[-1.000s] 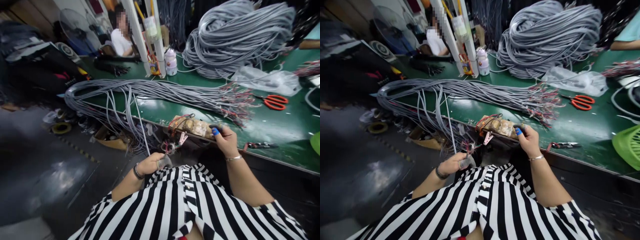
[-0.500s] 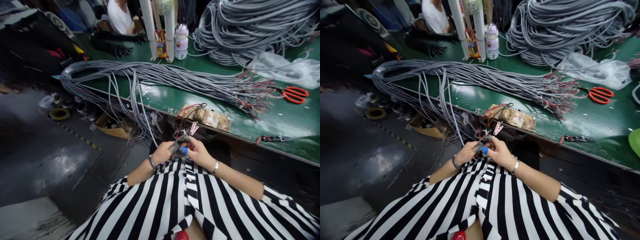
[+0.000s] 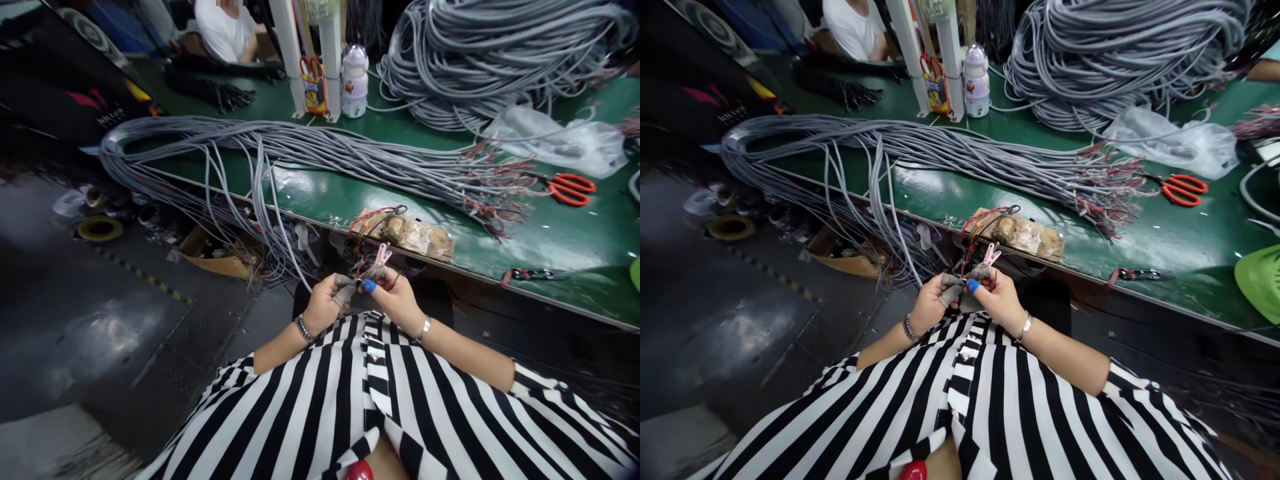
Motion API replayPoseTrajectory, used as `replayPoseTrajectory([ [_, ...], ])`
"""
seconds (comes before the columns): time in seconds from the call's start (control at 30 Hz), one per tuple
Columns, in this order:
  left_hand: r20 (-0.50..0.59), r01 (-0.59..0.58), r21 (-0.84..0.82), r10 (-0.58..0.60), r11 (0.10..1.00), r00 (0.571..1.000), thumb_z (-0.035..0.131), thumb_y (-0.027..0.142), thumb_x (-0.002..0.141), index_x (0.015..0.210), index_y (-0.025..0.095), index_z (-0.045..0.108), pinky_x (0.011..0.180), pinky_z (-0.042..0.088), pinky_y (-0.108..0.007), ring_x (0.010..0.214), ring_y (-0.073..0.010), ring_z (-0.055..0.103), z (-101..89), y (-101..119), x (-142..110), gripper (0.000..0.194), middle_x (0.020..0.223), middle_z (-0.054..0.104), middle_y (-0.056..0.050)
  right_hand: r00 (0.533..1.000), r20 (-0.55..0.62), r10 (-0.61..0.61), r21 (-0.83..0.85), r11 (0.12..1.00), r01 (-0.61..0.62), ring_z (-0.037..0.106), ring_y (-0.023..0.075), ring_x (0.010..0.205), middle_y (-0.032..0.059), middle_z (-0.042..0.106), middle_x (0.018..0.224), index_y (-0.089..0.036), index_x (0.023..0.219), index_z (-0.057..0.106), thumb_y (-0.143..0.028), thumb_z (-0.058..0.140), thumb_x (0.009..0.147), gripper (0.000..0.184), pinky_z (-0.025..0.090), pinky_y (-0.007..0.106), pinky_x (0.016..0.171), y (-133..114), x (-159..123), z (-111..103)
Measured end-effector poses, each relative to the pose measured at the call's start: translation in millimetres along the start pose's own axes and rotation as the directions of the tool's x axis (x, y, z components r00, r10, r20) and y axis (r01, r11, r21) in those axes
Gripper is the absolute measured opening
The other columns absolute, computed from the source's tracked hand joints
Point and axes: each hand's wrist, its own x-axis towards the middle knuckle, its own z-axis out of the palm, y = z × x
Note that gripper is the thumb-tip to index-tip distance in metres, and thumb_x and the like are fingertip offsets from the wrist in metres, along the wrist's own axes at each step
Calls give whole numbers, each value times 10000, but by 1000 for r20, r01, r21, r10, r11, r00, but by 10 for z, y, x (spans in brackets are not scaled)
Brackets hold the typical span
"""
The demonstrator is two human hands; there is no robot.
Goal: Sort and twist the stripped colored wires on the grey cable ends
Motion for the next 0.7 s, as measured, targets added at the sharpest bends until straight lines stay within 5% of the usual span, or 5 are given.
replayPoseTrajectory([
  [0.17,-63,53,-90,-59,994,996,693,523,742,850,144,589,437,448,-152,435,-55,517,8,48,-22,408,550,564,48,939,-16,-342,-313,894,321,650,163,707,52,688,808,-193,877,648,-296,626,841,111,555,293,669,-12,-47,-26],
  [0.33,-55,49,-168,-59,985,997,719,480,738,917,155,570,443,458,-169,441,-67,525,-20,39,-37,400,562,580,51,668,392,-632,-512,454,729,674,173,832,114,675,1025,-196,968,661,-177,588,839,149,553,264,682,-93,-63,-104],
  [0.43,-89,-22,-202,4,979,996,758,402,717,897,158,578,491,467,-171,510,-73,554,-37,31,-33,353,630,612,35,563,551,-616,-454,346,822,678,181,947,122,668,1111,-197,1072,611,-161,541,867,219,558,261,736,-120,-37,-93],
  [0.7,-205,-83,-175,46,981,978,736,398,745,858,158,615,525,467,-175,539,-66,540,-84,-60,-35,292,692,637,10,633,569,-525,-368,526,767,661,188,874,129,671,990,-177,1082,523,-190,488,900,185,553,300,736,-203,2,-3],
])
